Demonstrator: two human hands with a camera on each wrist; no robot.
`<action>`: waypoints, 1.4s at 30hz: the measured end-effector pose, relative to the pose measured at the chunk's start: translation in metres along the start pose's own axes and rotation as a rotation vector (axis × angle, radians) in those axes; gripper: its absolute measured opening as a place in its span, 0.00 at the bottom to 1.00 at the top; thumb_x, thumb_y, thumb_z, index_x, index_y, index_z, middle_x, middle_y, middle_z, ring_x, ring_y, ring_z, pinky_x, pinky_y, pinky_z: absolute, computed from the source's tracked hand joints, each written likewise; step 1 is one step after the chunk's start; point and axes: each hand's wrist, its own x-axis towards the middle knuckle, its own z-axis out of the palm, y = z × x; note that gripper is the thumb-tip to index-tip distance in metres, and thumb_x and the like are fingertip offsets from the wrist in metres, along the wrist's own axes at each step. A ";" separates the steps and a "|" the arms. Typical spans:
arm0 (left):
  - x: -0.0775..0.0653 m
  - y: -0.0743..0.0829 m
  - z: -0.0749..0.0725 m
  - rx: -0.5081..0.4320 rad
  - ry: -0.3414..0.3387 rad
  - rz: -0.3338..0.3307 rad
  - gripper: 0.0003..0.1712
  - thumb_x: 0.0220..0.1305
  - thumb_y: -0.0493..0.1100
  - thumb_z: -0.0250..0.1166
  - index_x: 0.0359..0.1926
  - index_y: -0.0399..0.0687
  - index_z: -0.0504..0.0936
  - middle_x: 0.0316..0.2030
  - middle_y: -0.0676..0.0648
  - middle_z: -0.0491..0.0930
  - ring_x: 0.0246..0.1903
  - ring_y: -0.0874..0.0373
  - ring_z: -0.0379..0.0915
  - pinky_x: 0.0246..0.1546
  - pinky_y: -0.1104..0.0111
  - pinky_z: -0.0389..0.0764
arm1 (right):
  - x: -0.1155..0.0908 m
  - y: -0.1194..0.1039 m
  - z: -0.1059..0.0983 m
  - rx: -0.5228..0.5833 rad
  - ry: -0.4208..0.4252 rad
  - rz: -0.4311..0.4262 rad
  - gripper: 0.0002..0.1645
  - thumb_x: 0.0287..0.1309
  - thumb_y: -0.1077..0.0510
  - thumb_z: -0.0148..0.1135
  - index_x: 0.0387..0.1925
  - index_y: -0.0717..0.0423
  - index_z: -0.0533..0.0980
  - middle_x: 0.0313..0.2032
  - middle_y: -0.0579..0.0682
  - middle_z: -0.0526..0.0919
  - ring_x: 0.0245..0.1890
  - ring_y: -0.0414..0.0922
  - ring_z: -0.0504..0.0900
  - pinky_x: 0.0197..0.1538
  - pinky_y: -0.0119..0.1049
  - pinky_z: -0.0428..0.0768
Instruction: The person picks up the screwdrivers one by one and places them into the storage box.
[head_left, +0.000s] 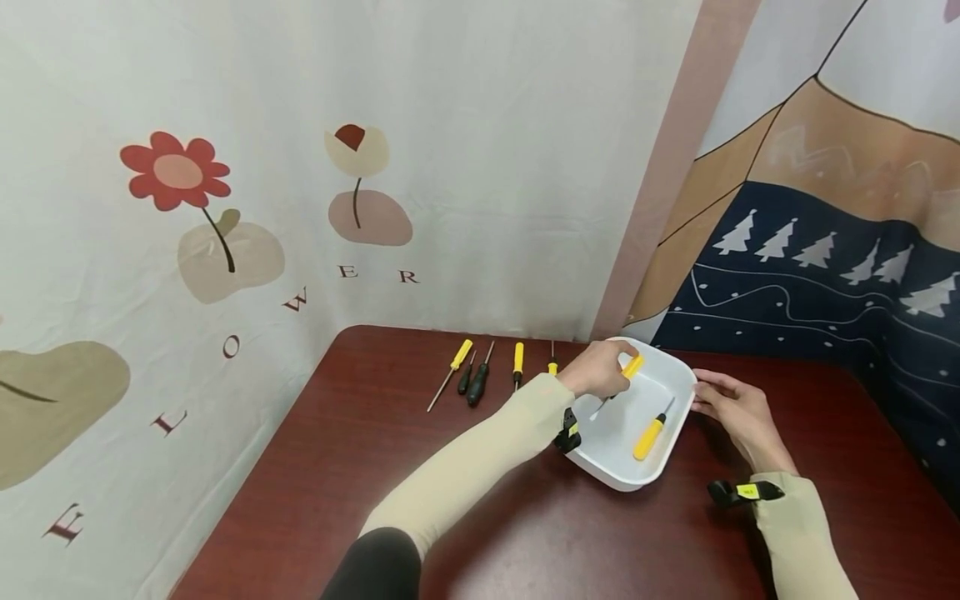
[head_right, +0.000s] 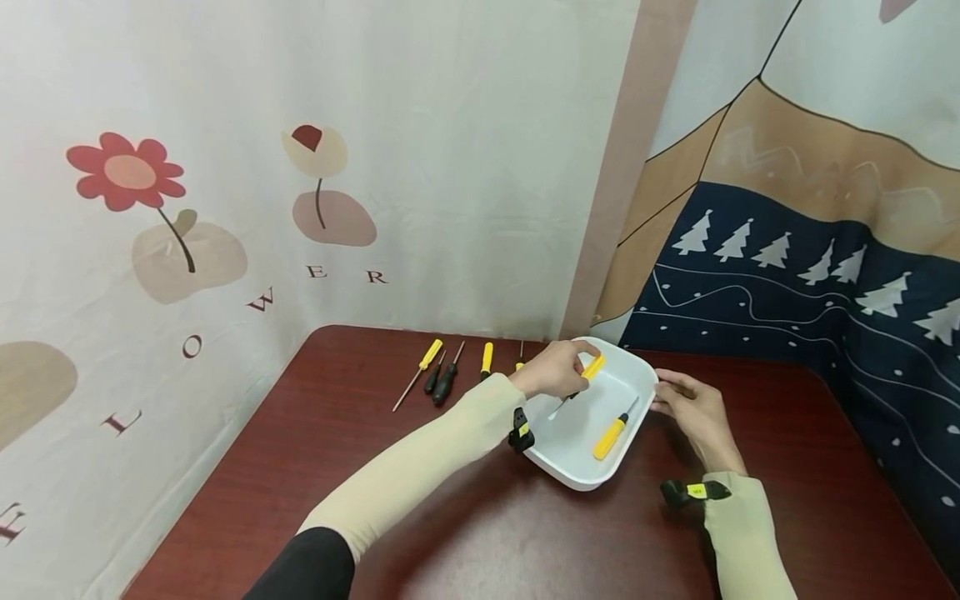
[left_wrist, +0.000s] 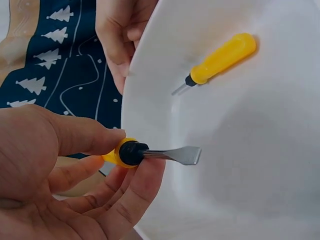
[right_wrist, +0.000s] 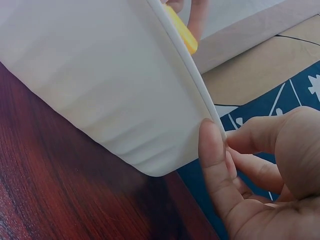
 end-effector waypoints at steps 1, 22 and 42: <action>0.001 0.000 0.001 -0.003 -0.006 -0.005 0.31 0.64 0.34 0.69 0.68 0.52 0.76 0.53 0.48 0.78 0.30 0.60 0.74 0.25 0.75 0.81 | 0.000 0.000 0.000 -0.002 0.000 0.001 0.31 0.73 0.54 0.59 0.71 0.64 0.68 0.53 0.47 0.80 0.37 0.29 0.84 0.45 0.25 0.85; 0.021 0.005 0.025 0.113 -0.083 -0.078 0.30 0.66 0.39 0.68 0.68 0.57 0.76 0.58 0.51 0.78 0.20 0.61 0.76 0.23 0.74 0.82 | 0.002 0.001 -0.002 0.006 -0.008 0.005 0.32 0.73 0.54 0.61 0.72 0.63 0.68 0.48 0.39 0.78 0.36 0.30 0.84 0.45 0.25 0.85; 0.038 0.010 0.045 0.086 -0.137 -0.150 0.30 0.63 0.39 0.71 0.66 0.59 0.78 0.57 0.53 0.78 0.16 0.60 0.75 0.22 0.74 0.82 | 0.000 0.000 -0.001 0.014 -0.006 -0.009 0.30 0.73 0.56 0.59 0.71 0.65 0.68 0.48 0.39 0.79 0.36 0.30 0.84 0.45 0.26 0.85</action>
